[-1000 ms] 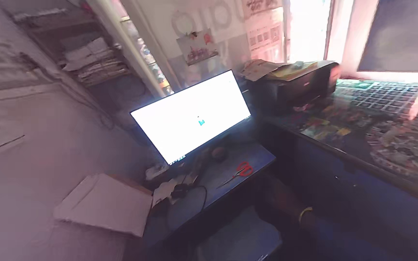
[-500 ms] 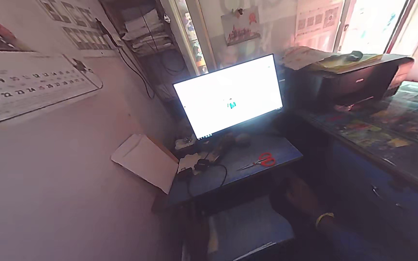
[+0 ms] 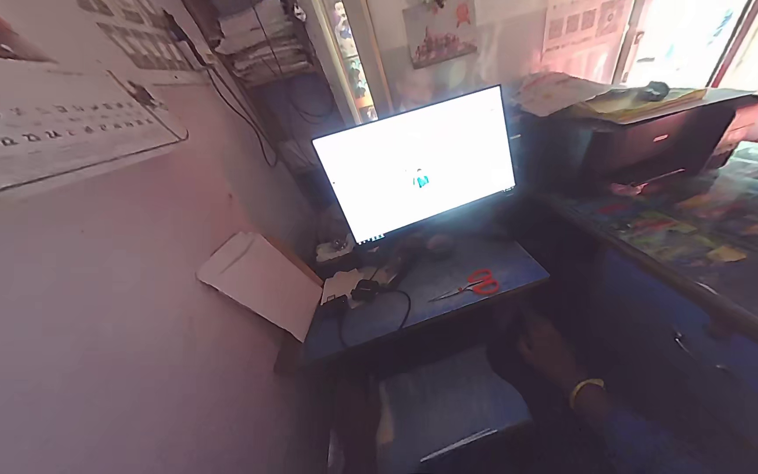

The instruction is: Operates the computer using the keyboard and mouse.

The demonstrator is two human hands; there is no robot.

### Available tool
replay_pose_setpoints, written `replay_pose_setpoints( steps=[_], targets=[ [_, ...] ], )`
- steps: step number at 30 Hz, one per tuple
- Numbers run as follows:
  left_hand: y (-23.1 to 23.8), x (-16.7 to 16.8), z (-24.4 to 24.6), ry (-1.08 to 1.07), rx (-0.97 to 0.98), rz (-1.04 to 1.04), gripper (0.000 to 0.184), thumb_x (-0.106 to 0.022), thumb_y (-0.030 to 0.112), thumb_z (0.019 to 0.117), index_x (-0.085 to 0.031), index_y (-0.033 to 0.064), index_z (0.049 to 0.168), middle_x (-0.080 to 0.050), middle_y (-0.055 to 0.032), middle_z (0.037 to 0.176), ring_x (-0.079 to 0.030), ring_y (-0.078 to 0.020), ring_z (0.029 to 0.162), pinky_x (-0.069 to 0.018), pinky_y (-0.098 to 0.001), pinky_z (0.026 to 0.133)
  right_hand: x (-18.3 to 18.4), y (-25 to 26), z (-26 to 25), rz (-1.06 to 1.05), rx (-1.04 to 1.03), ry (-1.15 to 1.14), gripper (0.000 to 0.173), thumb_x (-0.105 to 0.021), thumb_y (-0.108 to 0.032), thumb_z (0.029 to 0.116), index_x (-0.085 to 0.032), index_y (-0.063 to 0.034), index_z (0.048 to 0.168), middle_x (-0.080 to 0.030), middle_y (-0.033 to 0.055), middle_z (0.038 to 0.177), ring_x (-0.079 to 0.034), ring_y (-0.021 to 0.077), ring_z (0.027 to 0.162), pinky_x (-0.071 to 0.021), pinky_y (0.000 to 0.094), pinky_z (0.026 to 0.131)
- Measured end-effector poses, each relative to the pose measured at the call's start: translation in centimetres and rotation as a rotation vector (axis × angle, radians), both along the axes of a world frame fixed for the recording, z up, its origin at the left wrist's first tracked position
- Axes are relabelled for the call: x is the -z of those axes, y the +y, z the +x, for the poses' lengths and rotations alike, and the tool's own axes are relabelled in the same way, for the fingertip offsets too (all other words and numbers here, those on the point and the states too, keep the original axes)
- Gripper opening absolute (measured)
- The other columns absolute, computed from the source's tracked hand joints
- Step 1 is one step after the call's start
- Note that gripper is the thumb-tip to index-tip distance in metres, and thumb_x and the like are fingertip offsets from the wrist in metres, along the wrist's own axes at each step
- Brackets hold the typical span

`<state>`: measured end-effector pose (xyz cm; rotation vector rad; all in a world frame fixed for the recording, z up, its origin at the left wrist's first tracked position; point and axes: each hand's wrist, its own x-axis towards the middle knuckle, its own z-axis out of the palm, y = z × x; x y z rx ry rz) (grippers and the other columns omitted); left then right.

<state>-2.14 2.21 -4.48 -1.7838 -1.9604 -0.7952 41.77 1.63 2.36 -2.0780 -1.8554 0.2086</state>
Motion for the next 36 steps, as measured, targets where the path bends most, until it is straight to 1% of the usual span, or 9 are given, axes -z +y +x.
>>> replay_pose_setpoints(
  steps=[2,5,10,14,18,23,28,33,36],
  targets=[
    [-0.3,-0.4,0.2,-0.013,-0.001,-0.027,0.057,-0.043,0.046,0.1061,-0.061,0.0042,0.141,-0.054,-0.0219,0.149,-0.051,-0.0403,0.139,-0.0404,-0.0569,0.115,0.3,0.0,0.0,0.040,-0.011,-0.008,0.069,-0.055,-0.041,0.0971,-0.044,-0.0025,0.153,-0.047,0.0214,0.154,-0.045,0.0354,0.144,-0.0384,0.0503,0.118],
    [-0.8,-3.3,1.1,-0.074,-0.018,-0.223,0.056,-0.045,0.042,0.1053,-0.052,0.0074,0.149,-0.043,-0.0196,0.158,-0.038,-0.0372,0.149,-0.0307,-0.0555,0.122,0.5,0.1,0.0,0.062,-0.034,-0.022,0.065,-0.056,-0.039,0.0968,-0.047,-0.0036,0.151,-0.050,0.0215,0.152,-0.046,0.0361,0.143,-0.0374,0.0516,0.119],
    [-0.6,-2.3,0.9,-0.021,-0.039,-0.301,0.061,-0.038,0.049,0.1063,-0.048,0.0109,0.153,-0.038,-0.0200,0.161,-0.033,-0.0382,0.151,-0.0271,-0.0550,0.124,-0.2,0.4,-0.7,-0.008,0.010,-0.030,0.064,-0.052,-0.039,0.0993,-0.044,-0.0074,0.154,-0.048,0.0201,0.154,-0.045,0.0361,0.144,-0.0372,0.0536,0.118],
    [-0.8,-2.6,1.7,0.012,-0.019,-0.359,0.058,-0.046,0.038,0.1035,-0.046,0.0080,0.153,-0.033,-0.0229,0.163,-0.028,-0.0396,0.153,-0.0240,-0.0559,0.124,-0.1,0.5,-0.7,-0.004,-0.028,-0.059,0.061,-0.053,-0.037,0.0987,-0.048,-0.0043,0.151,-0.051,0.0236,0.150,-0.046,0.0398,0.142,-0.0362,0.0555,0.118],
    [-0.8,-3.0,1.9,-0.061,-0.043,-0.451,0.056,-0.049,0.033,0.1016,-0.047,0.0104,0.153,-0.029,-0.0170,0.167,-0.025,-0.0362,0.155,-0.0248,-0.0556,0.124,-0.1,0.5,-0.7,-0.018,-0.053,-0.090,0.059,-0.055,-0.034,0.0976,-0.051,-0.0034,0.148,-0.050,0.0247,0.151,-0.045,0.0419,0.142,-0.0360,0.0558,0.119],
    [-1.0,-3.0,1.6,-0.115,-0.032,-0.407,0.056,-0.051,0.030,0.0997,-0.049,0.0059,0.150,-0.031,-0.0211,0.165,-0.031,-0.0387,0.152,-0.0310,-0.0569,0.120,0.2,0.4,-0.4,-0.002,-0.071,-0.099,0.064,-0.053,-0.037,0.0992,-0.044,-0.0028,0.153,-0.043,0.0258,0.156,-0.040,0.0430,0.146,-0.0335,0.0548,0.120],
    [-1.0,-3.3,1.7,-0.147,-0.030,-0.386,0.054,-0.049,0.031,0.1008,-0.048,0.0167,0.153,-0.025,-0.0216,0.167,-0.030,-0.0410,0.152,-0.0325,-0.0565,0.119,0.3,0.4,-0.3,-0.003,-0.071,-0.106,0.064,-0.052,-0.037,0.1001,-0.043,-0.0036,0.154,-0.043,0.0252,0.156,-0.041,0.0425,0.145,-0.0346,0.0541,0.120],
    [-0.7,-2.9,1.4,-0.046,0.035,-0.371,0.050,-0.044,0.042,0.1051,-0.055,0.0194,0.148,-0.041,-0.0152,0.161,-0.037,-0.0375,0.149,-0.0351,-0.0594,0.117,0.0,0.2,-0.5,-0.040,-0.049,-0.088,0.064,-0.054,-0.036,0.1008,-0.042,-0.0033,0.155,-0.041,0.0266,0.157,-0.040,0.0427,0.146,-0.0342,0.0541,0.120],
    [-0.6,-3.3,1.6,-0.062,0.024,-0.397,0.049,-0.044,0.044,0.1053,-0.055,0.0245,0.148,-0.035,-0.0182,0.163,-0.037,-0.0411,0.148,-0.0363,-0.0604,0.115,-0.2,0.5,-0.5,-0.036,-0.041,-0.080,0.064,-0.054,-0.036,0.1010,-0.043,-0.0044,0.155,-0.041,0.0261,0.157,-0.039,0.0426,0.147,-0.0343,0.0539,0.120]
  ],
)
